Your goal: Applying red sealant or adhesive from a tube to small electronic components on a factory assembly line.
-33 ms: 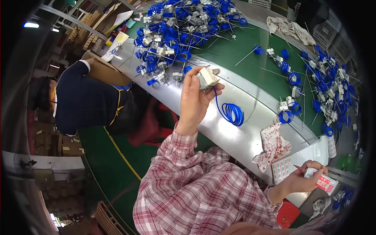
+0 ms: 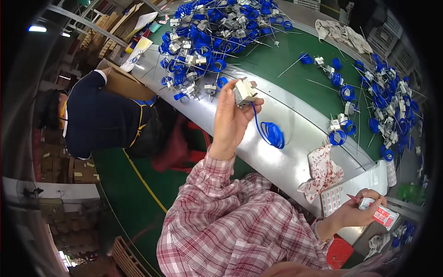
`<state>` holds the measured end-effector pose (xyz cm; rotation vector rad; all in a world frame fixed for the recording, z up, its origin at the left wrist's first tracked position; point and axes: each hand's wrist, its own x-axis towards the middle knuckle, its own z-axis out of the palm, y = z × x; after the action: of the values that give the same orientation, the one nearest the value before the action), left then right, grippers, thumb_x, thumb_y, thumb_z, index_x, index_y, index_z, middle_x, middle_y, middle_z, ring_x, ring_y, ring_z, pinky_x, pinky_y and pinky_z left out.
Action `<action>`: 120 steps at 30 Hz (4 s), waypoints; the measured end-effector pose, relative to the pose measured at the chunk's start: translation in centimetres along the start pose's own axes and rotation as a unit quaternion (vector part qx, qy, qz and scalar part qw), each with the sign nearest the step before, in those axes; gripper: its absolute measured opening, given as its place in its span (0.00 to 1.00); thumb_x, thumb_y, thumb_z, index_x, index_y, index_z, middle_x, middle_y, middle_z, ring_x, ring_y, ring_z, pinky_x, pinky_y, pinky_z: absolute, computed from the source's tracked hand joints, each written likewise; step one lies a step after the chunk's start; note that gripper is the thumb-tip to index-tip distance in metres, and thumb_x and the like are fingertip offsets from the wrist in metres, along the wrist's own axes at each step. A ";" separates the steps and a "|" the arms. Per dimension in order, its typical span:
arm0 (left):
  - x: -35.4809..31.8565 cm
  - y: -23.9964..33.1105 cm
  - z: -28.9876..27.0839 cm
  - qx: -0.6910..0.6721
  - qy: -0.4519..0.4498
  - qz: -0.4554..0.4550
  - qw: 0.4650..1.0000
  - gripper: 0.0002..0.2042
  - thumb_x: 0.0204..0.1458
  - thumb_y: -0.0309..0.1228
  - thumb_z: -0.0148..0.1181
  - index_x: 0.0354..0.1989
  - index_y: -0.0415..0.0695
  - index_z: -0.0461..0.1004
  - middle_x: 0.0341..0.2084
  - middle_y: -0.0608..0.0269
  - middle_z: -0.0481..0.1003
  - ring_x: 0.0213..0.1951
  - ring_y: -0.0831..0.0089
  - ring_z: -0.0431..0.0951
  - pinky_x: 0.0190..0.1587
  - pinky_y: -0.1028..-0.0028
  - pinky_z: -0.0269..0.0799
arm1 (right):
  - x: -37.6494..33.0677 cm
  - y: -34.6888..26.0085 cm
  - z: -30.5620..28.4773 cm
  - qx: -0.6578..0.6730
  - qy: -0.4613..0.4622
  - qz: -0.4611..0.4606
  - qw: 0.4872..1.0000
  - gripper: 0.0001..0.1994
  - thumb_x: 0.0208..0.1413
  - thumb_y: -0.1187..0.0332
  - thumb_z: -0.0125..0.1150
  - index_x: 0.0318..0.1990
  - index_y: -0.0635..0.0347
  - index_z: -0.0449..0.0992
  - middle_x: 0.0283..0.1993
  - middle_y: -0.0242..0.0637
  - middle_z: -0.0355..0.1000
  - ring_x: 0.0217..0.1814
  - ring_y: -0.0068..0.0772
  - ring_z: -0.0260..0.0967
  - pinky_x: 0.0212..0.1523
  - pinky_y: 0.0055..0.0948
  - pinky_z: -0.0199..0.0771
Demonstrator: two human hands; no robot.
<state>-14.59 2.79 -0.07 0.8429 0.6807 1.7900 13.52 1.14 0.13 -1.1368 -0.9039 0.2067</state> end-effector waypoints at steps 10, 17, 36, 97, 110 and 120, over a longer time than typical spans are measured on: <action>-4.2 -8.5 1.4 -0.412 -0.017 -0.249 0.876 0.23 0.51 0.29 0.47 0.55 0.42 0.50 0.42 0.56 0.62 0.34 0.72 0.67 0.35 0.79 0.70 | 0.2 0.8 0.8 -0.062 0.051 -0.118 0.990 0.03 0.55 0.76 0.35 0.32 0.66 0.57 0.20 0.34 0.58 0.16 0.21 0.50 0.18 0.18 0.51; -6.9 -10.4 5.0 -0.338 -0.095 -0.308 0.884 0.33 0.39 0.40 0.63 0.51 0.40 0.53 0.41 0.53 0.63 0.31 0.73 0.67 0.30 0.78 0.69 | -0.4 -0.8 1.9 0.126 0.057 -0.006 0.990 0.14 0.55 0.62 0.35 0.42 0.63 0.50 0.16 0.37 0.59 0.10 0.23 0.49 0.11 0.19 0.49; -6.2 -7.8 8.8 0.058 -0.268 -0.230 0.934 0.29 0.37 0.27 0.64 0.49 0.35 0.58 0.41 0.54 0.65 0.38 0.69 0.69 0.39 0.75 0.67 | -2.8 4.9 -0.9 -0.110 -0.044 -0.098 0.988 0.07 0.47 0.75 0.44 0.34 0.65 0.57 0.16 0.39 0.62 0.14 0.23 0.55 0.16 0.19 0.53; -9.9 -10.2 9.2 -0.226 -0.245 -0.217 0.917 0.32 0.39 0.36 0.61 0.48 0.30 0.53 0.40 0.49 0.64 0.44 0.69 0.65 0.46 0.74 0.61 | -2.4 -2.1 1.1 0.346 -0.175 -0.019 0.922 0.15 0.56 0.63 0.30 0.43 0.64 0.57 0.17 0.33 0.57 0.14 0.21 0.46 0.17 0.23 0.49; -9.7 -9.8 8.6 -0.188 -0.240 -0.291 0.907 0.34 0.40 0.44 0.58 0.50 0.35 0.53 0.40 0.54 0.62 0.46 0.69 0.63 0.49 0.73 0.57 | -3.3 -1.4 2.2 0.334 -0.123 -0.054 0.933 0.18 0.59 0.59 0.24 0.45 0.64 0.54 0.20 0.36 0.58 0.11 0.23 0.47 0.14 0.24 0.55; -9.2 -10.2 7.8 -0.182 -0.281 -0.289 0.897 0.33 0.39 0.45 0.59 0.49 0.34 0.55 0.40 0.54 0.62 0.46 0.68 0.63 0.49 0.72 0.57 | -3.0 -1.8 2.4 0.478 -0.160 0.066 0.861 0.15 0.58 0.61 0.27 0.43 0.65 0.54 0.18 0.37 0.57 0.12 0.23 0.46 0.15 0.23 0.51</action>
<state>-0.44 -1.85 -5.36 0.7453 0.1680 1.0117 9.38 0.35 0.42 -0.2217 -0.8420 0.8748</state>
